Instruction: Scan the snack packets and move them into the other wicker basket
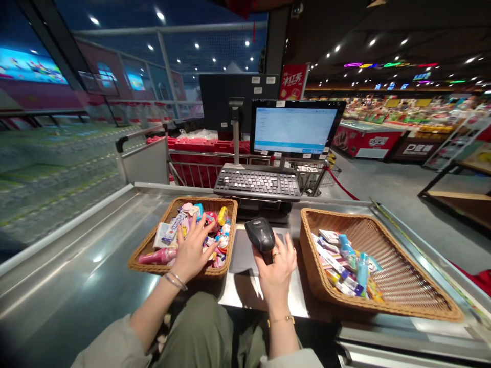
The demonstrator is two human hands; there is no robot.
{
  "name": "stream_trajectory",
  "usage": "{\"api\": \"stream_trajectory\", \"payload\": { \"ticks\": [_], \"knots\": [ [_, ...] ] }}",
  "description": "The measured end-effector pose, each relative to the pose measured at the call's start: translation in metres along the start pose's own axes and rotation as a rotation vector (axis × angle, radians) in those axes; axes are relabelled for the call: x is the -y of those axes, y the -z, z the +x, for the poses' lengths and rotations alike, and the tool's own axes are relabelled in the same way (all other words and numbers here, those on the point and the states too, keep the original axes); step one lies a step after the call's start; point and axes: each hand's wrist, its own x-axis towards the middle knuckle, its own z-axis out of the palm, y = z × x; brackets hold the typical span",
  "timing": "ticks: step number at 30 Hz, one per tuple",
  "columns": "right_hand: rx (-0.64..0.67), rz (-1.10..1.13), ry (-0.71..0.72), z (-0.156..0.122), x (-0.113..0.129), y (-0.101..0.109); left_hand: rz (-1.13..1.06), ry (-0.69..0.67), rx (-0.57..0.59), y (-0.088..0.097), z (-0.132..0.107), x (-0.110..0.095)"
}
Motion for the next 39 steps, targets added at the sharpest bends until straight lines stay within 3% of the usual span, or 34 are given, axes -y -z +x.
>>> {"api": "stream_trajectory", "payload": {
  "ticks": [7, 14, 39],
  "knots": [
    [0.089, 0.015, 0.094, -0.006, 0.005, -0.01, 0.058, 0.044, 0.131, 0.005, -0.019, 0.044],
    [0.149, 0.049, 0.156, -0.01, 0.015, -0.018, 0.062, 0.065, 0.254, 0.01, -0.028, 0.064],
    [0.162, 0.05, 0.103, -0.013, 0.012, -0.024, 0.273, 0.076, 0.582, -0.001, 0.008, 0.048]
  ]
}}
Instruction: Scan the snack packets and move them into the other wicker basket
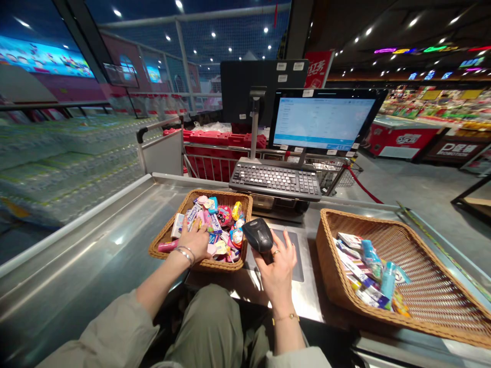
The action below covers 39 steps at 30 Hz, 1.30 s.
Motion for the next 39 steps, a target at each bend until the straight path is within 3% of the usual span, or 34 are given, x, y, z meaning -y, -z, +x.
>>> {"api": "stream_trajectory", "payload": {
  "ticks": [10, 16, 24, 39],
  "knots": [
    [-0.002, 0.015, -0.033, 0.001, -0.001, 0.003, -0.064, -0.042, -0.22, 0.0, -0.013, 0.012],
    [-0.005, 0.022, -0.041, 0.001, 0.001, 0.003, -0.02, -0.058, -0.339, 0.0, 0.002, 0.03],
    [-0.003, 0.02, -0.033, 0.001, -0.001, 0.003, -0.054, -0.005, -0.149, -0.02, 0.02, 0.046],
    [-0.023, 0.033, -0.025, 0.0, -0.004, 0.006, -0.13, 0.05, -0.092, -0.017, 0.02, 0.044]
  ]
}}
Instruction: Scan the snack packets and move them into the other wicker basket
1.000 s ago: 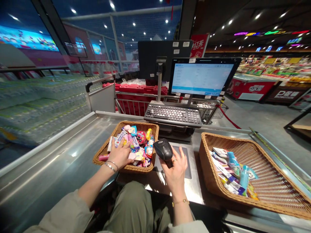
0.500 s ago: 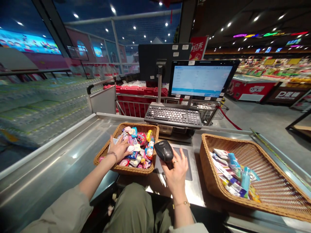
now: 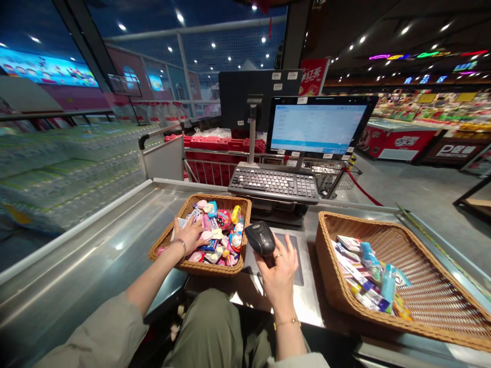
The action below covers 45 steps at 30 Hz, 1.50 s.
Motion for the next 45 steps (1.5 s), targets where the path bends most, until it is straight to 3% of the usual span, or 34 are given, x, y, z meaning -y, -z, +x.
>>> {"api": "stream_trajectory", "payload": {
  "ticks": [5, 14, 19, 24, 45],
  "knots": [
    [-0.006, 0.004, -0.001, 0.001, 0.001, 0.0, 0.049, -0.063, -0.122, 0.005, -0.003, -0.006],
    [-0.029, 0.005, 0.015, 0.001, -0.001, 0.0, 0.024, -0.21, -0.485, 0.016, 0.001, -0.023],
    [-0.051, -0.028, 0.045, 0.002, -0.003, 0.001, -0.002, -0.236, -0.602, 0.026, 0.003, -0.038],
    [-0.074, -0.073, 0.133, 0.001, -0.006, 0.002, -0.017, -0.253, -0.655, 0.031, 0.006, -0.051],
    [-0.097, -0.141, 0.109, 0.0, -0.004, 0.004, -0.067, -0.317, -0.792, 0.032, 0.017, -0.085]
  ]
}}
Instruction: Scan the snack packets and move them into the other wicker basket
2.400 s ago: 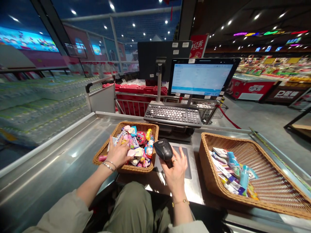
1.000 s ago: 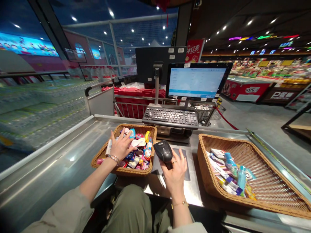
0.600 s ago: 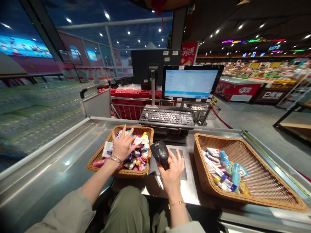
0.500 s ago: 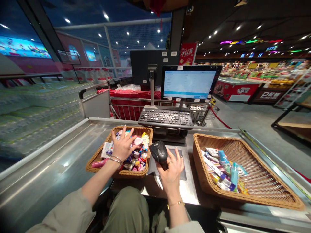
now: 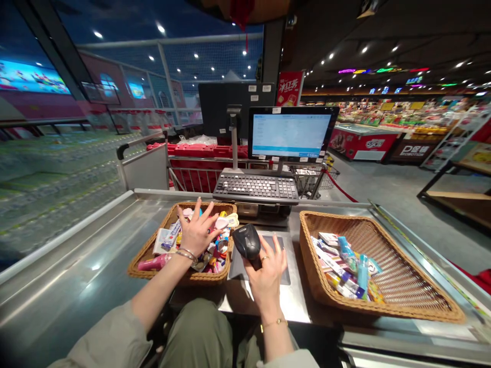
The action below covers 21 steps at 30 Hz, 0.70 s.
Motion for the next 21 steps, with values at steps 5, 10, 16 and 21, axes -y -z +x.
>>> {"api": "stream_trajectory", "payload": {
  "ticks": [5, 10, 16, 21],
  "knots": [
    [-0.011, -0.005, 0.007, -0.0001, -0.0014, 0.0004, 0.004, -0.005, -0.013, -0.0031, 0.0018, -0.0021],
    [-0.004, -0.009, -0.008, 0.0, -0.0005, 0.0015, -0.013, -0.007, -0.005, -0.0044, 0.0031, -0.0033],
    [-0.003, -0.016, -0.01, -0.0004, -0.0013, 0.002, -0.042, 0.003, 0.01, -0.0045, 0.0034, -0.0046],
    [-0.004, -0.021, -0.01, -0.0007, -0.0015, 0.0019, -0.04, 0.004, 0.013, -0.0042, 0.0038, -0.0057]
  ]
}}
